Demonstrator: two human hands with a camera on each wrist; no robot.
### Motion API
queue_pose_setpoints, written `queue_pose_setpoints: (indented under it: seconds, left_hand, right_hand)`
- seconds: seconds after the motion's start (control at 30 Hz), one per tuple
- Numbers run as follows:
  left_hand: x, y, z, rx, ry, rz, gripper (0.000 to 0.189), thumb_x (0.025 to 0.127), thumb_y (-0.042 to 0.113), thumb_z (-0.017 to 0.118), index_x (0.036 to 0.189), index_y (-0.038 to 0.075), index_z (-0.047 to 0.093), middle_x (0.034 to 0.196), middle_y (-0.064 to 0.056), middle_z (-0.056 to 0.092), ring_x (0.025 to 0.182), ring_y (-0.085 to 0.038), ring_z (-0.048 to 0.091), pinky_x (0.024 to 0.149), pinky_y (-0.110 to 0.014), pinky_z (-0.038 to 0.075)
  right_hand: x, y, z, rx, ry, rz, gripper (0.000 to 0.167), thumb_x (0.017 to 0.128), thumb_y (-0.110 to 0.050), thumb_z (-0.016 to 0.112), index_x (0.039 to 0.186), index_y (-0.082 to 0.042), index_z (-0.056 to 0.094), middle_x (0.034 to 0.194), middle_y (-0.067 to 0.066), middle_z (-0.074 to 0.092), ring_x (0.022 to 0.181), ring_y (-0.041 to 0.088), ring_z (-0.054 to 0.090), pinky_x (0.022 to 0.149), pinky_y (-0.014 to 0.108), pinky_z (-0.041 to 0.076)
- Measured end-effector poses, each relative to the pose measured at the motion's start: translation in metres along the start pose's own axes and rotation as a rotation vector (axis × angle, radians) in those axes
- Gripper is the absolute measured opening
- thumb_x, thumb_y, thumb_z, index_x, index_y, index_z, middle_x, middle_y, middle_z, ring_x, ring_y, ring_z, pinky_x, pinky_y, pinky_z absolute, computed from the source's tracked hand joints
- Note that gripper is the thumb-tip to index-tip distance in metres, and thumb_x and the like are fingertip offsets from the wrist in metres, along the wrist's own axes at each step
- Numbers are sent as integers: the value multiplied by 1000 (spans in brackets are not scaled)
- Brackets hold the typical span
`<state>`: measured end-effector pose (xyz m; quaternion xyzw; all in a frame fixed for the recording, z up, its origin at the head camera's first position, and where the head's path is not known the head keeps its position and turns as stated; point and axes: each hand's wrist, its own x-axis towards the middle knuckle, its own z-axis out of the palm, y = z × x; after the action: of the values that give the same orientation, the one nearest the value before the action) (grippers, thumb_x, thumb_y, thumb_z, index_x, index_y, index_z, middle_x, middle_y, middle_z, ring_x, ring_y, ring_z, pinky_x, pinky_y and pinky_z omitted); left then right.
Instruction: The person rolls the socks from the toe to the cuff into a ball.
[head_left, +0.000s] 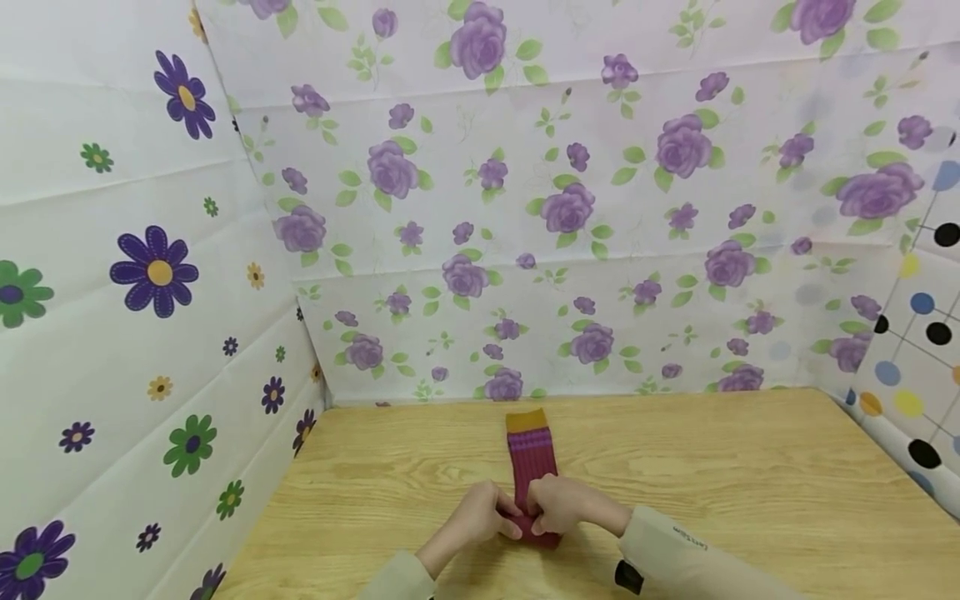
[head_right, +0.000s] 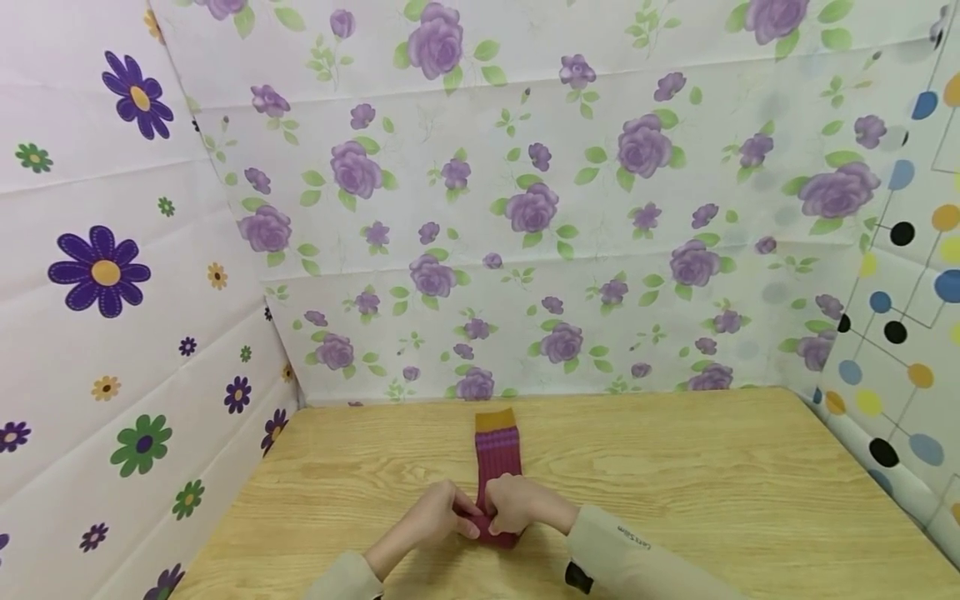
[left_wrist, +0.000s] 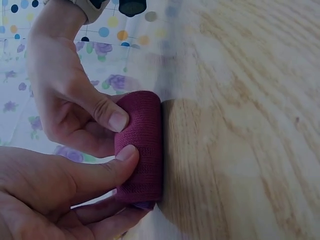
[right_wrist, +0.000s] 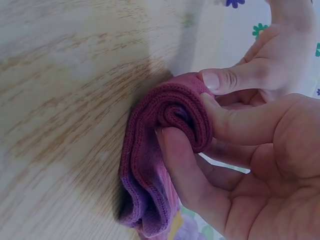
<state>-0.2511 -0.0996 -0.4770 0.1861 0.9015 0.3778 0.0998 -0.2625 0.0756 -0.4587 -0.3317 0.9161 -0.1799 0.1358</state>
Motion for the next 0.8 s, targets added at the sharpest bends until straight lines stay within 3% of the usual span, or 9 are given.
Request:
queue_pose_setpoints:
  seconds: [0.2, 0.33, 0.53, 0.8]
  left_hand:
    - [1, 3, -1, 27, 2, 10, 15, 70, 1, 81, 83, -2, 77, 86, -12, 75, 88, -20, 67, 74, -28, 54]
    - [4, 3, -3, 27, -15, 9, 12, 71, 2, 81, 82, -2, 77, 85, -11, 75, 86, -16, 65, 74, -27, 53]
    - [5, 4, -7, 0, -41, -45, 9, 74, 2, 79, 83, 0, 77, 86, -11, 75, 85, -15, 64, 73, -30, 54]
    - [8, 3, -8, -21, -64, -75, 12, 73, 4, 81, 83, -1, 77, 88, -13, 75, 86, -19, 66, 75, -32, 54]
  right_hand:
    - [3, 2, 0, 42, -26, 28, 19, 82, -7, 73, 67, -8, 62, 57, -9, 47, 51, 3, 37, 46, 17, 31]
    - [3, 6, -1, 61, -18, 22, 13, 81, -8, 75, 70, -7, 68, 59, -6, 58, 52, 2, 44, 48, 17, 38]
    - [0, 8, -3, 109, -1, 16, 7, 81, -12, 76, 79, -6, 73, 69, -3, 67, 58, 2, 51, 54, 20, 45]
    - [-7, 7, 8, 84, 167, -68, 21, 74, -15, 83, 82, -11, 64, 72, -7, 59, 62, 1, 43, 56, 20, 39]
